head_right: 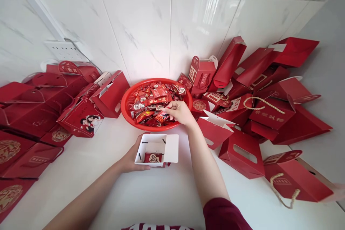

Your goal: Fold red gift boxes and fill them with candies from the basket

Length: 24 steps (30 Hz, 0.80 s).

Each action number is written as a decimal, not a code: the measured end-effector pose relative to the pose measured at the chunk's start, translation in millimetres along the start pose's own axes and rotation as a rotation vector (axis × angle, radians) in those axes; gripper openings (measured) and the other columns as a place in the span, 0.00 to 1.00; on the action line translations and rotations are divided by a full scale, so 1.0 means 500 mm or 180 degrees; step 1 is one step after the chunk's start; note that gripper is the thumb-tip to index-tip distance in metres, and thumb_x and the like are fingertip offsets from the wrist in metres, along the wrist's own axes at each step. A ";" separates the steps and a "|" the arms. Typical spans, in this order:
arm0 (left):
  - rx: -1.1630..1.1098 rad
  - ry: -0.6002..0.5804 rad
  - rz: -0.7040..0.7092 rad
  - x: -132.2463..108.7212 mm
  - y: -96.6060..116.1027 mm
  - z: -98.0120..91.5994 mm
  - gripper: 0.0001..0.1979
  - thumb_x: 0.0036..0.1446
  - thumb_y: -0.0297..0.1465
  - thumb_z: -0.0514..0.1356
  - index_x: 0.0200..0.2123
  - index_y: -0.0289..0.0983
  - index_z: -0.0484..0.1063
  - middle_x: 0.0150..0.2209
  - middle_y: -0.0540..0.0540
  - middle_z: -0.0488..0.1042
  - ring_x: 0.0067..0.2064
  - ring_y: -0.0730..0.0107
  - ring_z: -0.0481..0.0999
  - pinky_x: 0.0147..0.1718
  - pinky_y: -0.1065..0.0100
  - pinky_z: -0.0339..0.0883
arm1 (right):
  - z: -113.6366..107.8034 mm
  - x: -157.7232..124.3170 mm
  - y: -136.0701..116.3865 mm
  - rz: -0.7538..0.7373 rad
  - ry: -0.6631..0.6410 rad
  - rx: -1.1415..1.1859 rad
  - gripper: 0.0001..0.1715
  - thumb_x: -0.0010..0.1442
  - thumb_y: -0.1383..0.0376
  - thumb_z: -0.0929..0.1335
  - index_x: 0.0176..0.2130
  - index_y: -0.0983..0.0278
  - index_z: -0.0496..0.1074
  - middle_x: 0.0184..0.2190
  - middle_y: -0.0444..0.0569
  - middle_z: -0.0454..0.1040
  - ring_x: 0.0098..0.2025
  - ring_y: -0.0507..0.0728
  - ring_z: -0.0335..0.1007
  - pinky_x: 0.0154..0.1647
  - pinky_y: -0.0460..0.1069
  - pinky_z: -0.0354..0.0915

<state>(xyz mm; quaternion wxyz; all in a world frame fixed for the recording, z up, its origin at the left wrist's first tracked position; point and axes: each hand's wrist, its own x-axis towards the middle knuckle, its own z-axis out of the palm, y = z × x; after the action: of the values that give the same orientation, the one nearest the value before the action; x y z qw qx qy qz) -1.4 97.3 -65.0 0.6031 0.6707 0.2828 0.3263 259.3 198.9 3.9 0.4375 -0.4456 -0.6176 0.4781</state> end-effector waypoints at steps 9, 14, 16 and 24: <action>0.0017 0.0069 -0.0041 -0.001 0.000 0.002 0.51 0.43 0.36 0.74 0.64 0.42 0.48 0.62 0.34 0.61 0.63 0.40 0.63 0.56 0.46 0.64 | 0.026 -0.003 -0.013 -0.0139 -0.0039 -0.1941 0.35 0.64 0.41 0.61 0.25 0.63 0.78 0.27 0.50 0.78 0.30 0.55 0.72 0.36 0.49 0.63; 0.0065 0.0041 -0.0031 -0.001 0.002 0.002 0.51 0.43 0.35 0.74 0.64 0.43 0.47 0.62 0.35 0.61 0.63 0.40 0.64 0.56 0.47 0.65 | 0.024 -0.009 -0.026 -0.0077 -0.0845 -0.2529 0.22 0.59 0.43 0.68 0.40 0.54 0.81 0.36 0.44 0.81 0.41 0.59 0.76 0.43 0.50 0.65; 0.0043 0.0018 -0.0023 -0.001 0.003 0.002 0.51 0.43 0.35 0.74 0.64 0.43 0.47 0.62 0.35 0.61 0.63 0.41 0.64 0.56 0.46 0.65 | 0.021 -0.006 -0.024 -0.0017 -0.0955 -0.2433 0.20 0.55 0.49 0.73 0.45 0.54 0.80 0.39 0.43 0.81 0.42 0.59 0.76 0.45 0.49 0.66; 0.0049 -0.0023 -0.0055 -0.001 0.002 -0.002 0.52 0.43 0.33 0.74 0.65 0.42 0.47 0.63 0.34 0.59 0.64 0.40 0.62 0.57 0.47 0.64 | 0.013 0.010 -0.011 -0.0143 -0.0773 -0.1996 0.12 0.57 0.67 0.70 0.42 0.61 0.80 0.40 0.47 0.81 0.42 0.57 0.76 0.48 0.49 0.67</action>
<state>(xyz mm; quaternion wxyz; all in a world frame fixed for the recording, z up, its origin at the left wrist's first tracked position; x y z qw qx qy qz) -2.2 97.4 -63.9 0.6017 0.6740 0.2889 0.3165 251.3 201.7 8.8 0.2128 -0.4846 -0.7919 0.3047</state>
